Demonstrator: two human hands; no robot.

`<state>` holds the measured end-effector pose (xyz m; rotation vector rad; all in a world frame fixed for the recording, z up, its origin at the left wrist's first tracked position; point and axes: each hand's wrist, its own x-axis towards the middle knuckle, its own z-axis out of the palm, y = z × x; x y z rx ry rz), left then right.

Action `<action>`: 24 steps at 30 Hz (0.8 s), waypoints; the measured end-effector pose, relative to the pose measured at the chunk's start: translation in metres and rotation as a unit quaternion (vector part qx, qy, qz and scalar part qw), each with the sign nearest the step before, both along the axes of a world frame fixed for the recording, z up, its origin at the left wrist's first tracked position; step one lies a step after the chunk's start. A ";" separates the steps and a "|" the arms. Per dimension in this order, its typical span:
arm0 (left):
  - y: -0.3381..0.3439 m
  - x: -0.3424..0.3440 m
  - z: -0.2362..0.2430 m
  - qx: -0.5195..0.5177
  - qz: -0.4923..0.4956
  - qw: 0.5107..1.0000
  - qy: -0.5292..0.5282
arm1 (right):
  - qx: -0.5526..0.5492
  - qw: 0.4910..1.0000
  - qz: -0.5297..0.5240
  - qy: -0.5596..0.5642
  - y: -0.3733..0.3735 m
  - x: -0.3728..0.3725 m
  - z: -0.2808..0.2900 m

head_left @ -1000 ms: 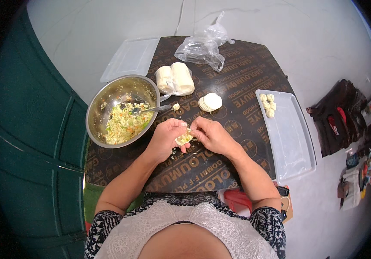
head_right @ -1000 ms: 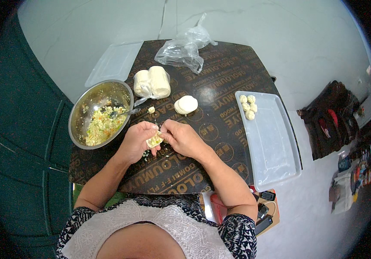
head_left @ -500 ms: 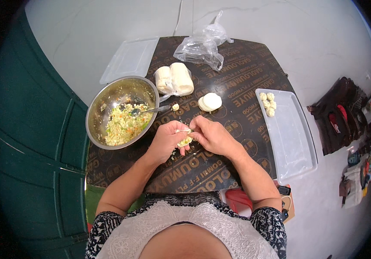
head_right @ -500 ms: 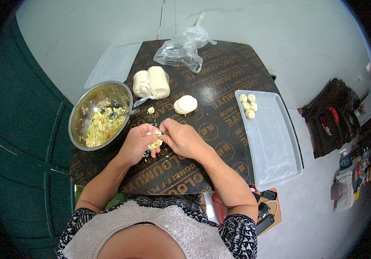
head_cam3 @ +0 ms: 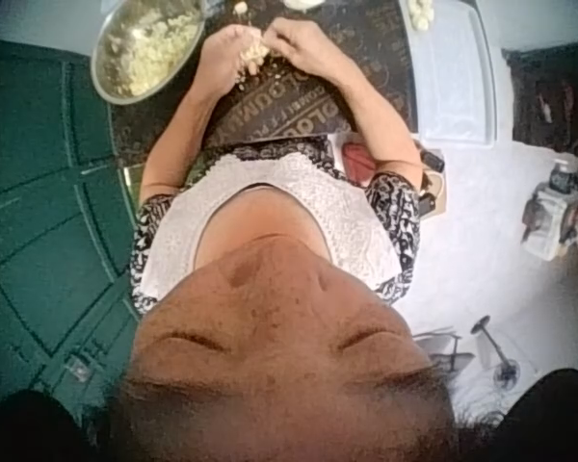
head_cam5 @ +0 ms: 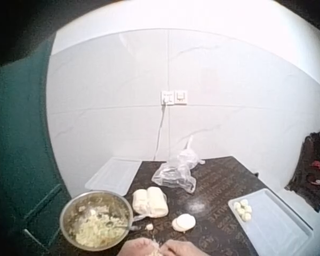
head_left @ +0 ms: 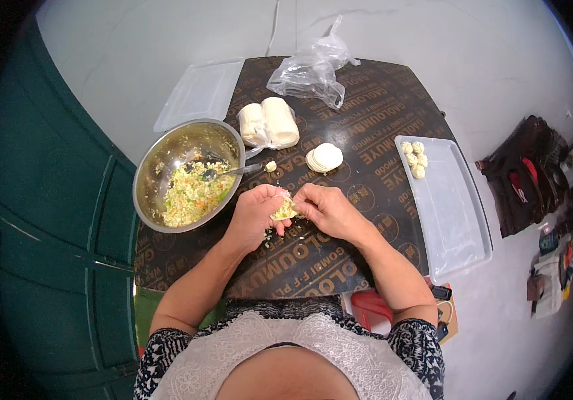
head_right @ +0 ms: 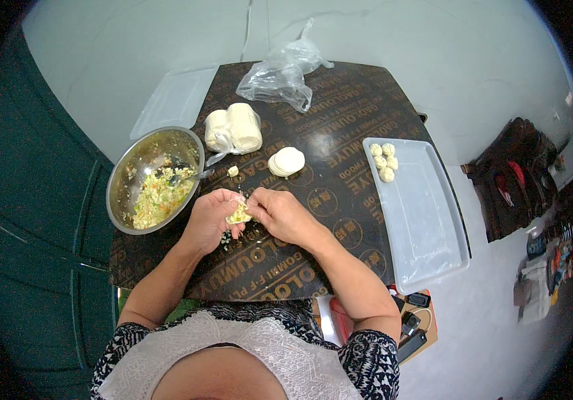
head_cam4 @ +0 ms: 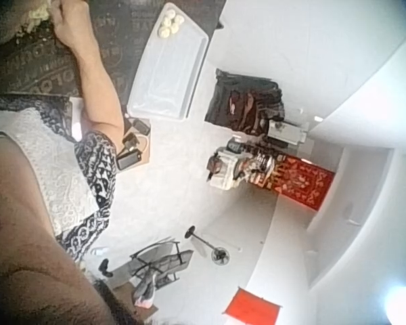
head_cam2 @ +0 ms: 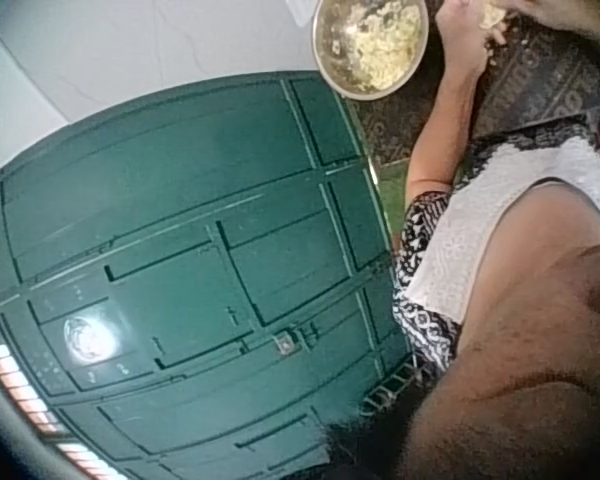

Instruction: Filling pieces of dough with a prepared mixture using a spoon and sealing them.

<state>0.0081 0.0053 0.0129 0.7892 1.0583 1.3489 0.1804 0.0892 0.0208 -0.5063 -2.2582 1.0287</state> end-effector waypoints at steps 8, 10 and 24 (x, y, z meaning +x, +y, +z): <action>0.000 0.003 -0.002 0.002 -0.022 0.996 0.088 | 0.079 0.995 -0.001 -0.060 0.000 0.001 -0.003; 0.000 0.003 -0.003 0.005 -0.030 0.995 0.094 | 0.076 0.996 -0.002 -0.044 0.001 0.000 -0.003; 0.001 0.000 0.007 -0.011 -0.024 0.999 -0.019 | 0.002 0.998 -0.063 0.027 -0.004 -0.003 0.000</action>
